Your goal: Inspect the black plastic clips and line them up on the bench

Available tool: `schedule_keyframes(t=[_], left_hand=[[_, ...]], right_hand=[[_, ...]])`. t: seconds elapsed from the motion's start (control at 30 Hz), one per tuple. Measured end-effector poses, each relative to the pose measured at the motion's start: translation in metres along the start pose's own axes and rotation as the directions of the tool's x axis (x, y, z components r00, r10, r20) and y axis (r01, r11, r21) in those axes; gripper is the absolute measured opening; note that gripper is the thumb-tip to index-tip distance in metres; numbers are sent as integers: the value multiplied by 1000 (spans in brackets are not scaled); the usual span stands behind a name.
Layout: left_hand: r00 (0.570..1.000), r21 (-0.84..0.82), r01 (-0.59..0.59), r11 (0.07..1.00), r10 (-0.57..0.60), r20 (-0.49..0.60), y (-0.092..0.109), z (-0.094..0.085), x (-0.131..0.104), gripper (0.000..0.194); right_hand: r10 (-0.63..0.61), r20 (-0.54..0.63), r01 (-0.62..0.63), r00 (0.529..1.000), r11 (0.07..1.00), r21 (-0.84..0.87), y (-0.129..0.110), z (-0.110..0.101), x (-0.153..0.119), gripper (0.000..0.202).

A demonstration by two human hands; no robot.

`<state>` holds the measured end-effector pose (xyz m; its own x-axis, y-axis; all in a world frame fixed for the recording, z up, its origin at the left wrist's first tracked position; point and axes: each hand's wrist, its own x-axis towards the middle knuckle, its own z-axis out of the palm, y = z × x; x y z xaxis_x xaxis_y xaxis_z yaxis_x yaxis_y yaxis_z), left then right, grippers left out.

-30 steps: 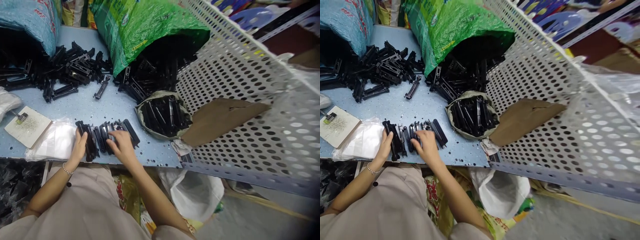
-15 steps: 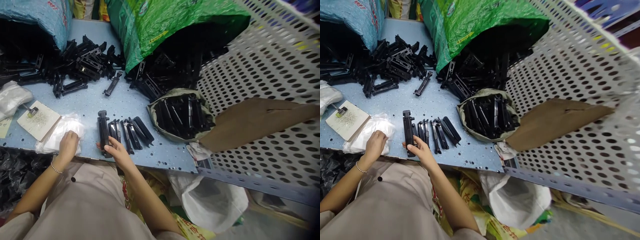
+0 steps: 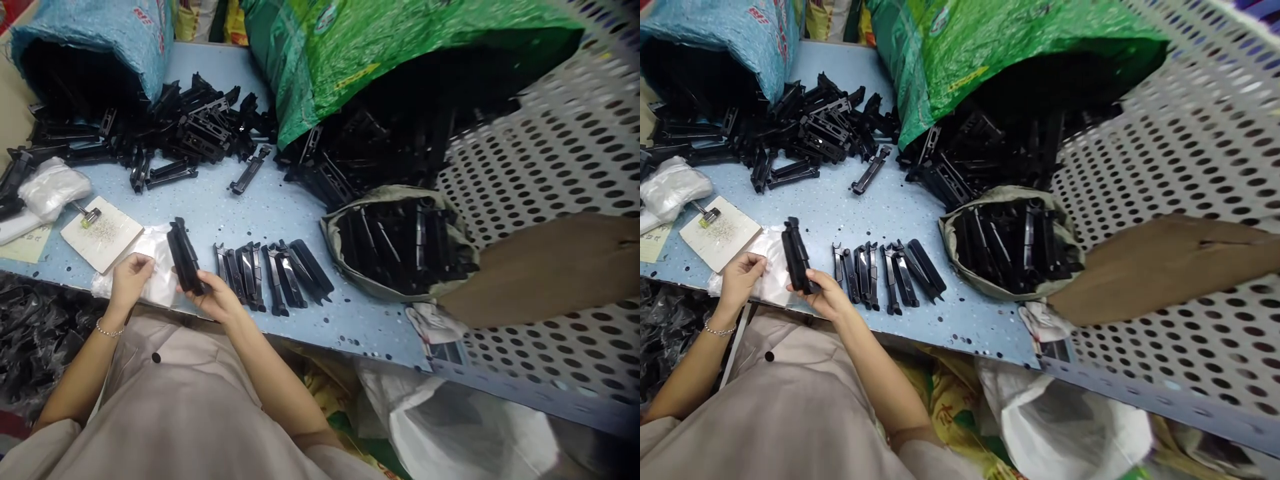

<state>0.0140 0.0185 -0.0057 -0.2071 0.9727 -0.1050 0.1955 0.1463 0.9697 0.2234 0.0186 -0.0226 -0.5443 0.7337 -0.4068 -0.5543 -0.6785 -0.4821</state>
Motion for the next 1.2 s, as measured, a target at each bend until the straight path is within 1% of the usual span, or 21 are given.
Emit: schedule_keyframes(t=[0.07, 0.1, 0.23, 0.3, 0.37, 0.43, 0.47, 0.53, 0.6, 0.67, 0.73, 0.8, 0.83, 0.87, 0.9, 1.0, 1.03, 1.07, 1.1, 1.13, 1.2], left_hand=[[999, 15, -34, 999, 35, -35, 1, -5, 0, 22], [998, 30, -54, 998, 55, -34, 2, -6, 0, 21], [986, 122, -165, 979, 164, 20, 7, 4, -1, 18], [985, 139, -172, 975, 172, 15, 7, 6, -1, 18], [987, 115, -154, 981, 159, -31, 3, 3, 1, 18], [989, 34, -131, 991, 133, -62, -3, -2, 2, 19], [991, -19, -119, 993, 118, -57, -6, -4, 2, 18], [995, -101, -98, 990, 98, -5, -8, -3, 0, 20], [994, -104, -98, 990, 103, 44, -6, 0, -4, 22], [984, 0, -174, 985, 174, 30, 1, 2, -7, 15], [948, 180, -318, 931, 314, 52, 9, 0, -10, 5], [886, 341, -463, 818, 434, 163, 15, -3, -11, 20], [861, 394, -509, 766, 461, 215, 18, -5, -10, 26], [849, 437, -527, 729, 472, 237, 20, -7, -10, 30], [852, 476, -520, 709, 473, 226, 21, -9, -9, 31], [884, 539, -447, 714, 443, 148, 22, -12, -7, 22], [892, 535, -433, 725, 428, 143, 21, -12, -5, 20], [899, 521, -426, 740, 411, 151, 20, -12, -4, 20], [905, 499, -419, 759, 391, 166, 18, -12, -2, 22], [913, 470, -407, 783, 364, 183, 16, -12, -1, 25], [928, 409, -368, 835, 301, 220, 13, -14, 3, 35]], right_hand=[[-11, -30, 11, 999, 1000, 16, -3, -1, -5, 34], [-15, -28, 15, 1000, 1000, 13, -5, 0, -9, 35], [31, 91, -26, 995, 998, -63, -4, 12, -15, 41], [43, 102, -32, 994, 994, -100, -2, 17, -12, 38], [13, 43, -10, 999, 997, -77, -1, 16, -8, 33], [-7, -18, 7, 1000, 1000, -18, -2, 13, -7, 32], [-2, -29, 2, 1000, 1000, 3, -3, 11, -7, 32], [21, -14, -21, 1000, 1000, 15, -3, 9, -8, 35], [32, 8, -32, 999, 999, 1, -3, 8, -9, 36], [19, 7, -18, 1000, 1000, -17, -3, 8, -11, 36], [-10, -2, 10, 1000, 999, -32, -4, 7, -13, 35], [-28, -8, 28, 1000, 998, -48, -5, 5, -13, 34], [-32, -15, 31, 999, 998, -58, -5, 4, -13, 33], [-35, -29, 33, 999, 997, -69, -6, 3, -14, 33], [-43, -48, 38, 998, 996, -83, -8, 3, -15, 32], [-118, -113, 105, 987, 988, -110, -13, 4, -27, 30], [-121, -101, 111, 988, 989, -98, -14, 5, -33, 32], [-95, -57, 91, 994, 993, -73, -14, 7, -40, 37], [-40, 12, 41, 999, 998, -42, -12, 8, -48, 43], [41, 98, -40, 994, 999, -17, -10, 9, -54, 50], [216, 231, -224, 949, 975, 9, 0, 9, -59, 57]])
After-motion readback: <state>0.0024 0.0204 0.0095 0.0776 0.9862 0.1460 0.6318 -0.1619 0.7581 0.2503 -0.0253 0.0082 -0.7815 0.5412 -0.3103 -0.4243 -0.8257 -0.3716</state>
